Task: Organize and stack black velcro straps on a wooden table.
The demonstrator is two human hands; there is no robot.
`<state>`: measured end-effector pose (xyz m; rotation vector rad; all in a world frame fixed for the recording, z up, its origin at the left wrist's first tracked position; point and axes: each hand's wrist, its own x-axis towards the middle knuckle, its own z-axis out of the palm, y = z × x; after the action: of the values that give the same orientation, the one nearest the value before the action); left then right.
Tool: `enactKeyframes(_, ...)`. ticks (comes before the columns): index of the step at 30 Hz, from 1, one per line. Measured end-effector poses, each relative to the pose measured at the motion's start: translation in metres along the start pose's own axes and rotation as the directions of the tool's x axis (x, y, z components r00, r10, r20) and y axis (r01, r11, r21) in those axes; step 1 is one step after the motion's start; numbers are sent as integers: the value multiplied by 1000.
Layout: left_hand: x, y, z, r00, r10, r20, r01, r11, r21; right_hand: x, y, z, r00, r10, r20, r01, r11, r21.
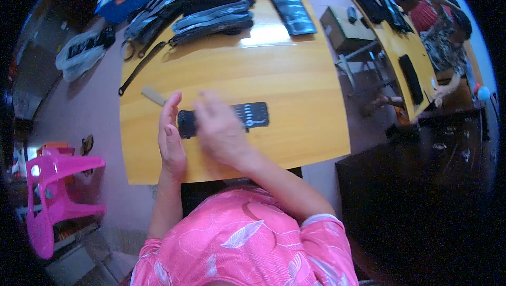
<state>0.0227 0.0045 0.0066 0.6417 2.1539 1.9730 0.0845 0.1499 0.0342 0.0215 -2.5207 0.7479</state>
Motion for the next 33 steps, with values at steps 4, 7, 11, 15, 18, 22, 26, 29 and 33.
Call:
enactKeyframes(4, 21, -23, 22, 983, -19, 181, 75, 947, -312, -9, 19, 47, 985, -113, 128, 139, 967, -213)
enactKeyframes(7, 22, -26, 20, 985, -6, 175, 66, 939, -339, -21, 25, 29, 971, 12, 237, 27, 987, -161)
enactKeyframes(11, 23, -25, 20, 991, 3, 130, 45, 931, -362, -40, 54, -16, 952, 133, 276, -75, 975, -209)
enactKeyframes(15, 23, -24, 17, 997, -2, 78, 31, 930, -365, -47, 79, -38, 955, 241, 172, -275, 936, 218)
enactKeyframes(18, 23, -24, 16, 998, -3, 62, 26, 927, -373, -45, 89, -40, 818, 560, 133, -435, 449, 780)
enactKeyframes(22, 24, -23, 15, 998, -1, 65, 26, 923, -384, -38, 92, -49, 638, 724, 263, -291, -89, 952)
enactKeyframes(26, 23, -23, 11, 996, -83, 23, 83, 876, -475, -41, 104, -53, 625, 715, 313, -194, -247, 950)
enactKeyframes(29, 20, -26, 7, 998, -51, 30, 59, 880, -472, -40, 104, -53, 647, 697, 310, -190, -247, 950)
enactKeyframes(33, 14, -15, 10, 999, 28, 34, -13, 925, -379, -46, 104, -58, 700, 641, 314, -143, -305, 941)
